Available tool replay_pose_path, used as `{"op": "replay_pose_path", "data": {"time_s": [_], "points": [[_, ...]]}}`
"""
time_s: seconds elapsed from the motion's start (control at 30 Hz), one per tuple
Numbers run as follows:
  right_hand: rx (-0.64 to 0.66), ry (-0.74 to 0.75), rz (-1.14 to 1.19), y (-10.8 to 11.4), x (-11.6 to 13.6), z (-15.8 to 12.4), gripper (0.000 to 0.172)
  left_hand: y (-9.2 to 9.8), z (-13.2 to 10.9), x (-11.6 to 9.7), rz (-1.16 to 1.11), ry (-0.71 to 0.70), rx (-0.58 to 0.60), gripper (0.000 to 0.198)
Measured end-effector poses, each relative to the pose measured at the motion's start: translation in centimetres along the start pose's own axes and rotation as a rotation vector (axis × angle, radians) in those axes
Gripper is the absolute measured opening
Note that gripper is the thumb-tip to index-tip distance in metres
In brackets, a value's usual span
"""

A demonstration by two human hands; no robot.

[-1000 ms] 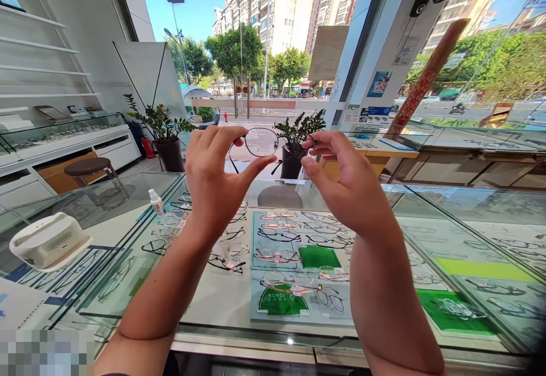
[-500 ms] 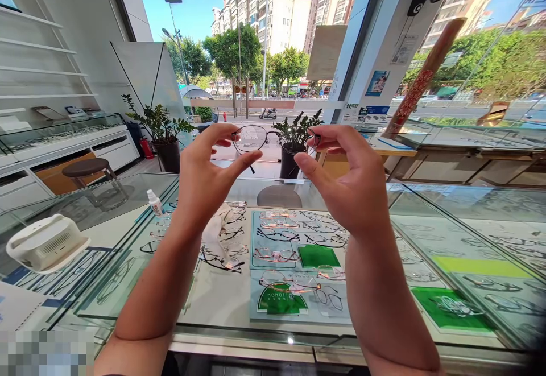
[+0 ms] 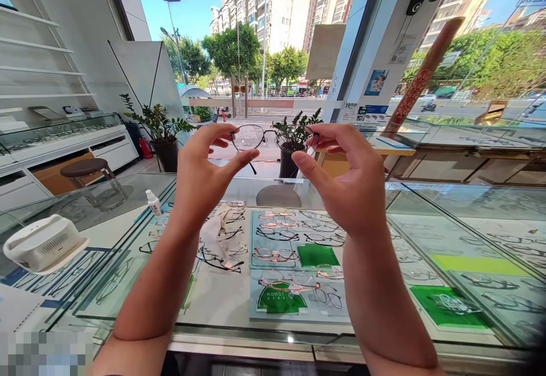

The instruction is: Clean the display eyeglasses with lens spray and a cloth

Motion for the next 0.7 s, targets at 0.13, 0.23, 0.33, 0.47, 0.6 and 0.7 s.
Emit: {"op": "replay_pose_path", "data": {"time_s": [0.13,0.23,0.33,0.47,0.6,0.7], "points": [[0.001,-0.001,0.003,0.0,-0.1,0.0,0.033,0.0,0.0,0.0,-0.002,-0.005,0.003,0.048],[0.002,0.003,0.007,-0.1,-0.1,0.0,0.033,0.0,0.0,0.1,-0.001,-0.005,0.0,0.048],[0.001,0.009,0.014,0.0,0.0,0.0,0.032,0.0,0.1,0.3,0.0,-0.006,-0.002,0.048],[0.011,-0.001,0.015,-0.1,-0.2,0.0,0.033,0.0,0.1,0.2,0.007,-0.026,-0.008,0.047],[0.036,-0.034,0.033,-0.2,-0.7,0.0,0.034,0.2,-0.1,-0.6,0.062,-0.084,-0.073,0.044],[0.064,-0.065,0.073,-0.3,-1.2,0.1,0.034,0.2,-0.4,-1.4,0.116,-0.139,-0.141,0.041]]}}
Point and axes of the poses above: each hand's wrist, its own z-axis towards the middle knuckle, its own y-axis out of the back of the hand, x = y × z, the point moved 6 cm from there along z, towards the middle knuckle, and after that the axes turned 6 degrees about x, right-handed, at the moved point
